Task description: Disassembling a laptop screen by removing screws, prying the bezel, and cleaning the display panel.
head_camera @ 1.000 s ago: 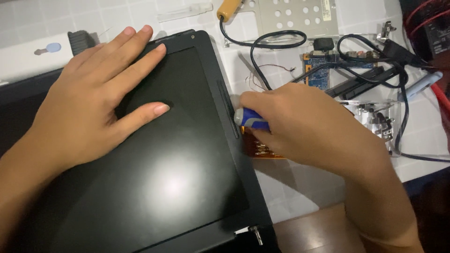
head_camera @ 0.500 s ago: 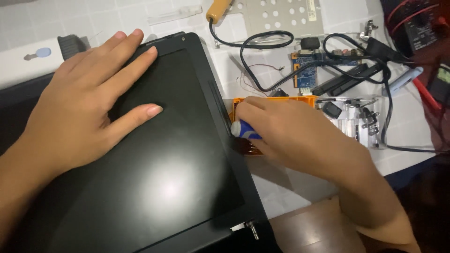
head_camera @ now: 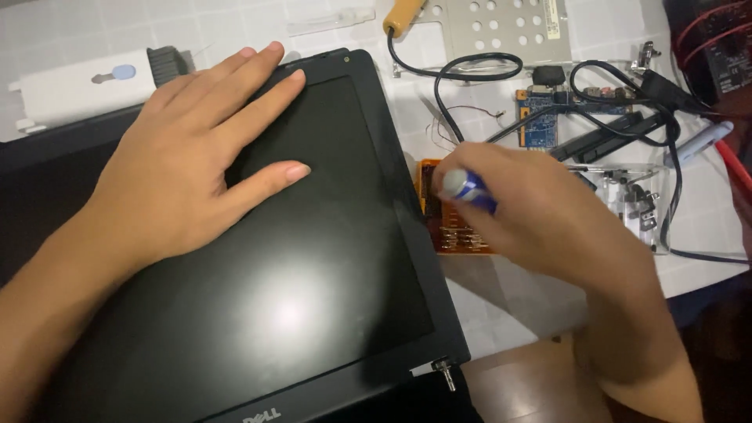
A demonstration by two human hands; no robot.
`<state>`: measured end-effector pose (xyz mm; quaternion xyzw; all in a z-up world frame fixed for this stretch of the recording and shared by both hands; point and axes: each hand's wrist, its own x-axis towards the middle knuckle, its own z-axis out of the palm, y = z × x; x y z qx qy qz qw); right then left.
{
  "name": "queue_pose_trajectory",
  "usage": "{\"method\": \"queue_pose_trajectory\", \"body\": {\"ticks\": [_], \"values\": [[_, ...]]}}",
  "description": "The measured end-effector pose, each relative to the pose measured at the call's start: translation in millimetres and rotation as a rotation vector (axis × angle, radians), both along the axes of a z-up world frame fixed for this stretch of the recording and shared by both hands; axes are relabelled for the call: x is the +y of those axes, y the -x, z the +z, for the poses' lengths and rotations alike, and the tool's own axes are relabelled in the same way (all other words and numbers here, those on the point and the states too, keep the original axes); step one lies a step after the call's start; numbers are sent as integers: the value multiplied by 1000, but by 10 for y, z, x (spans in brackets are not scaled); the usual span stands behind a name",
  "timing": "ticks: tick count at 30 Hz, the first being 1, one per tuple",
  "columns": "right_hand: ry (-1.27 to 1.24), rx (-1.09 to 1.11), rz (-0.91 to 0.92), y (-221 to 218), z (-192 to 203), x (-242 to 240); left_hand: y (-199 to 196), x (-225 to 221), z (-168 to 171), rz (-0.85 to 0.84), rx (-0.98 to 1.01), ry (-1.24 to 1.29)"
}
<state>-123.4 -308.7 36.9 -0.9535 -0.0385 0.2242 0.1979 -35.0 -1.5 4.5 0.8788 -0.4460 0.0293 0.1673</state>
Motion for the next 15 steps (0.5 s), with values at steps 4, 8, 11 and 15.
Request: {"method": "queue_pose_trajectory", "body": {"ticks": [4, 8, 11, 15], "values": [[-104, -59, -37, -36, 43, -10, 1, -3, 10, -4, 4, -7], [-128, 22, -140, -58, 47, -32, 3, -24, 24, 12, 36, -21], [-134, 22, -171, -62, 65, -27, 5, -32, 31, 14, 44, -33], [-165, -2, -174, -51, 36, -67, -8, -30, 15, -23, 4, -7]]}}
